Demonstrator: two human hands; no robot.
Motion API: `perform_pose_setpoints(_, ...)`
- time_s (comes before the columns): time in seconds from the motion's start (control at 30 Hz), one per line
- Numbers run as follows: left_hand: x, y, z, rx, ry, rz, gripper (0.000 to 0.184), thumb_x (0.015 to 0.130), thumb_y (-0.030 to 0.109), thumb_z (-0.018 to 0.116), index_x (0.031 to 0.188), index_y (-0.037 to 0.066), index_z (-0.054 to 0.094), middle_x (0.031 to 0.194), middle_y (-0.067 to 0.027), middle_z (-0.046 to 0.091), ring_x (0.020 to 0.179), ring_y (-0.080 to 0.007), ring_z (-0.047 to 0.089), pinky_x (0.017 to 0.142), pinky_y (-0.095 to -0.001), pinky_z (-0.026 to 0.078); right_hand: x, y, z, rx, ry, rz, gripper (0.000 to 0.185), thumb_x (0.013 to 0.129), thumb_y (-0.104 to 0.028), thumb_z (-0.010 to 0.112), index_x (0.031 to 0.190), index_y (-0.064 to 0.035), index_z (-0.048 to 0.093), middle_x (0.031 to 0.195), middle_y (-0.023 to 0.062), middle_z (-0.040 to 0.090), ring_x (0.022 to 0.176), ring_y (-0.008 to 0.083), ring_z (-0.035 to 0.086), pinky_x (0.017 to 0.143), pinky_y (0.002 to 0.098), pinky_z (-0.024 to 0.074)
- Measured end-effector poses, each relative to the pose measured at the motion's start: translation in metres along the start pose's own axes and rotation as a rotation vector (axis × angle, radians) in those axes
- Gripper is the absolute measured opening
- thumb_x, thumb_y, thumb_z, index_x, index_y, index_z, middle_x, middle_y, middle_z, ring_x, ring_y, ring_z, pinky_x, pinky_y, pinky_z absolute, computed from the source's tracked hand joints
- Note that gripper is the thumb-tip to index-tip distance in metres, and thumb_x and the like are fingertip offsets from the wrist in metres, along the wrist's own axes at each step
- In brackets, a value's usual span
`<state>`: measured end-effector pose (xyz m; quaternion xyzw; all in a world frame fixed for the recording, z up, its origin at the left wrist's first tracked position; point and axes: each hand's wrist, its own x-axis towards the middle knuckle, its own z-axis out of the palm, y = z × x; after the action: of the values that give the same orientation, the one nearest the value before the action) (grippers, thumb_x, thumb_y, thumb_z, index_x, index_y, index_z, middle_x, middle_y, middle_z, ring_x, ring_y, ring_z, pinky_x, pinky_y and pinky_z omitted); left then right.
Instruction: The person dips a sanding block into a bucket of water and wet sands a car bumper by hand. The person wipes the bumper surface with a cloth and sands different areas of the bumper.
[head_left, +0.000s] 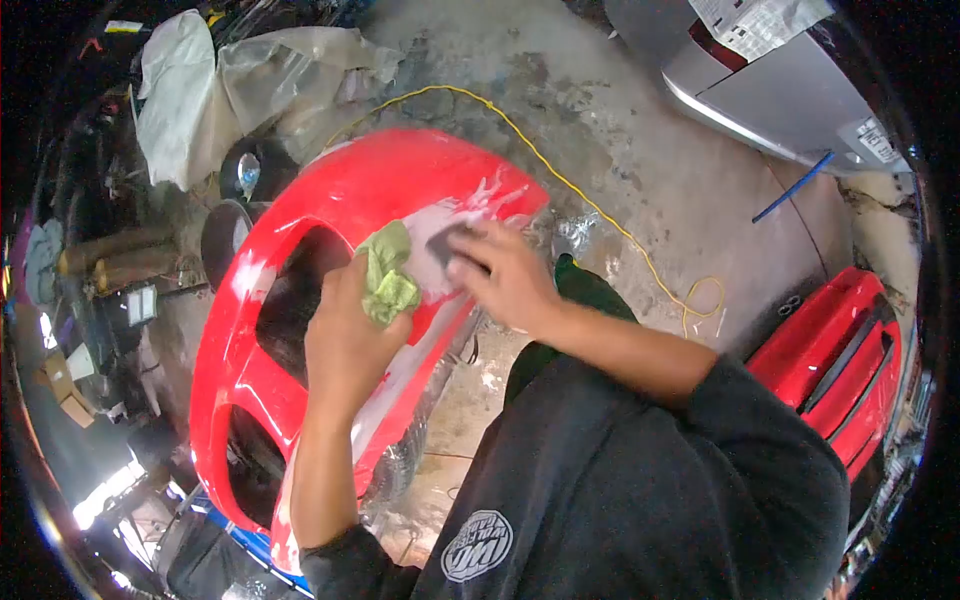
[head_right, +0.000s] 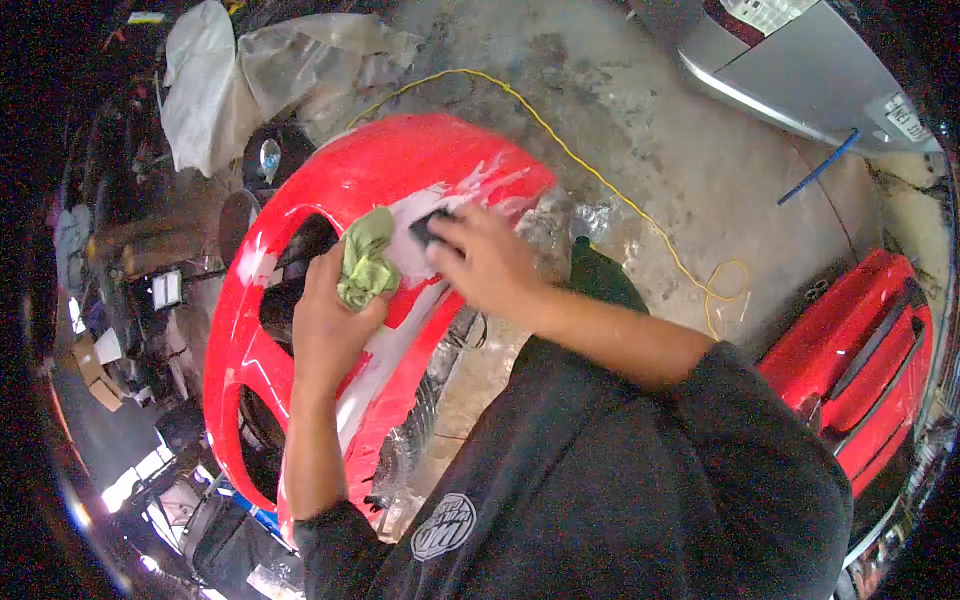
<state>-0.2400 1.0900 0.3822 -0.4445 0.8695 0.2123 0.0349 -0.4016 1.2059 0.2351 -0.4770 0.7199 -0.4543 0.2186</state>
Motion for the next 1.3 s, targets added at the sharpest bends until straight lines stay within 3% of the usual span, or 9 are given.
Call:
perform_pose_setpoints(0.13,-0.002,-0.002,-0.001,-0.016,-0.002,0.014,0.073,0.080,0.027,0.080,0.146,0.009,0.053,0.128,-0.0191,0.061,0.112,-0.0409,0.067,0.090,-0.0488,0.056,0.037,0.040,-0.001,0.000,-0.033,0.235,0.044,0.095,-0.035,0.070,0.130,-0.0079,0.071,0.135,0.0228,0.063,0.127,0.0393,0.059,0.109,0.0448,0.0468)
perform_pose_setpoints(0.27,-0.003,-0.004,-0.001,0.008,0.008,0.014,0.073,0.080,0.026,0.081,0.146,0.011,0.053,0.127,-0.0185,0.062,0.111,-0.0407,0.067,0.090,-0.0483,0.056,-0.001,0.007,-0.009,0.049,-0.075,0.119,0.044,0.096,-0.036,0.067,0.129,-0.0071,0.072,0.135,0.0231,0.063,0.128,0.0395,0.058,0.110,0.0446,0.0459)
perform_pose_setpoints(0.4,-0.003,-0.004,0.002,0.012,0.026,0.020,0.073,0.079,0.025,0.081,0.146,0.011,0.054,0.128,-0.0184,0.062,0.111,-0.0409,0.067,0.090,-0.0483,0.056,0.048,0.040,0.003,0.051,-0.068,0.287,0.040,0.095,-0.033,0.070,0.125,-0.0063,0.074,0.132,0.0208,0.065,0.127,0.0372,0.060,0.109,0.0439,0.0467)
perform_pose_setpoints(0.53,-0.001,-0.001,0.001,0.003,0.018,-0.002,0.072,0.079,0.026,0.081,0.145,0.013,0.054,0.129,-0.0180,0.062,0.111,-0.0408,0.067,0.090,-0.0486,0.056,0.014,-0.015,0.003,0.120,0.005,0.056,0.041,0.092,-0.038,0.069,0.120,-0.0080,0.075,0.116,0.0174,0.067,0.113,0.0375,0.064,0.096,0.0486,0.0517)
perform_pose_setpoints(0.67,-0.006,-0.004,0.002,-0.012,0.031,0.022,0.071,0.079,0.026,0.081,0.144,0.013,0.055,0.127,-0.0171,0.062,0.110,-0.0403,0.067,0.090,-0.0491,0.056,0.079,0.036,0.023,-0.006,-0.015,0.249,0.039,0.094,-0.040,0.067,0.118,-0.0099,0.076,0.109,0.0178,0.066,0.108,0.0377,0.064,0.089,0.0500,0.0534)
perform_pose_setpoints(0.8,-0.001,0.000,0.003,0.006,0.051,0.030,0.071,0.079,0.026,0.081,0.143,0.012,0.055,0.125,-0.0170,0.062,0.109,-0.0403,0.067,0.089,-0.0494,0.056,0.052,-0.013,0.016,0.057,-0.062,0.093,0.043,0.094,-0.040,0.069,0.122,-0.0068,0.074,0.114,0.0177,0.066,0.112,0.0355,0.064,0.095,0.0454,0.0512)
perform_pose_setpoints(1.03,-0.002,0.000,0.000,0.058,0.055,0.043,0.072,0.079,0.025,0.080,0.144,0.012,0.054,0.125,-0.0175,0.062,0.106,-0.0412,0.068,0.085,-0.0500,0.057,0.091,0.007,0.024,-0.012,-0.064,0.266,0.042,0.094,-0.042,0.070,0.119,-0.0082,0.076,0.116,0.0161,0.067,0.109,0.0344,0.066,0.093,0.0451,0.0527)
perform_pose_setpoints(1.17,-0.006,-0.007,0.004,0.029,0.056,0.058,0.072,0.079,0.026,0.080,0.145,0.012,0.053,0.124,-0.0175,0.062,0.105,-0.0421,0.068,0.084,-0.0505,0.057,0.065,0.000,0.027,0.085,0.062,-0.032,0.040,0.092,-0.044,0.069,0.111,-0.0096,0.078,0.105,0.0165,0.068,0.105,0.0364,0.065,0.090,0.0486,0.0534)
perform_pose_setpoints(1.3,-0.004,-0.001,0.000,0.053,0.033,0.041,0.071,0.079,0.026,0.081,0.144,0.012,0.054,0.126,-0.0178,0.062,0.105,-0.0423,0.068,0.085,-0.0504,0.057,0.095,0.040,0.040,-0.022,0.065,0.210,0.037,0.092,-0.041,0.069,0.110,-0.0096,0.078,0.104,0.0154,0.068,0.105,0.0365,0.065,0.090,0.0484,0.0538)
